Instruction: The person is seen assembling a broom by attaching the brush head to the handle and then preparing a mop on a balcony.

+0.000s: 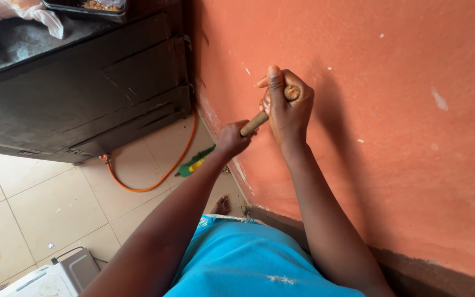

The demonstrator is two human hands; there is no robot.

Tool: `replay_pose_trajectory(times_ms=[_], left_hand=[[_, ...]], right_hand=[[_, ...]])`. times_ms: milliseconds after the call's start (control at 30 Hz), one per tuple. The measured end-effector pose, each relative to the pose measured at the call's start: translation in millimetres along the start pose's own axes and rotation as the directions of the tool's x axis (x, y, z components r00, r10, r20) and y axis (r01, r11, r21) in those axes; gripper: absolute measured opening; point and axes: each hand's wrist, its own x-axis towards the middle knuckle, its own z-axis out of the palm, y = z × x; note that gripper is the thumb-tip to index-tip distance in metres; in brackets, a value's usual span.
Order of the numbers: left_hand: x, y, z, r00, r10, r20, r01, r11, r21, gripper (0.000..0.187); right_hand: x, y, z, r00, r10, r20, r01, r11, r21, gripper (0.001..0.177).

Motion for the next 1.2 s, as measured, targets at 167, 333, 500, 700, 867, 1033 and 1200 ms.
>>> replay_pose_trajectory(times_ms=[167,333,500,700,867,1033,1200], left_hand=[[-1.4,21.0,-1.2,0.991,-0.081,0.109,0.087,0.995,-0.054,0.018],[-9.9,56.9,-22.5,0.967,-0.185,0.177,0.190,0.982,-0.014,0.025],[-7.8,55.4,-25.7,0.994,-0.101,0.052,0.102,0.995,-0.022,0.020],[-1.2,44.9,-16.0,0.988,-0.119,0.095,0.121,0.993,-0.010,0.019],[-4.7,41.4,-1.6,0.973,-0.157,0.172,0.157,0.987,0.014,0.021],[-10.6,50.9,-2.5,0.988,-0.092,0.121,0.097,0.995,-0.036,0.016],[-9.6,50.9,-8.0,0.993,-0.091,-0.071,0.093,0.995,0.022,0.012]], right_hand=[[3.2,-4.5,-9.0,0.999,-0.014,-0.049,0.011,0.998,-0.057,0.043],[10.2,-16.5,-11.6,1.000,0.005,0.010,-0.005,1.000,-0.010,0.042],[9.3,-15.0,-9.7,0.988,-0.061,0.145,0.047,0.994,0.102,0.038],[13.1,-12.3,-8.8,0.999,-0.038,0.032,0.038,0.999,-0.011,0.041],[14.6,-8.4,-16.6,1.000,0.004,0.019,-0.004,1.000,-0.010,0.041],[10.5,-21.5,-22.8,0.994,0.018,0.105,-0.030,0.993,0.111,0.039],[17.1,-25.5,-27.8,0.954,-0.030,0.299,-0.027,0.982,0.184,0.044]])
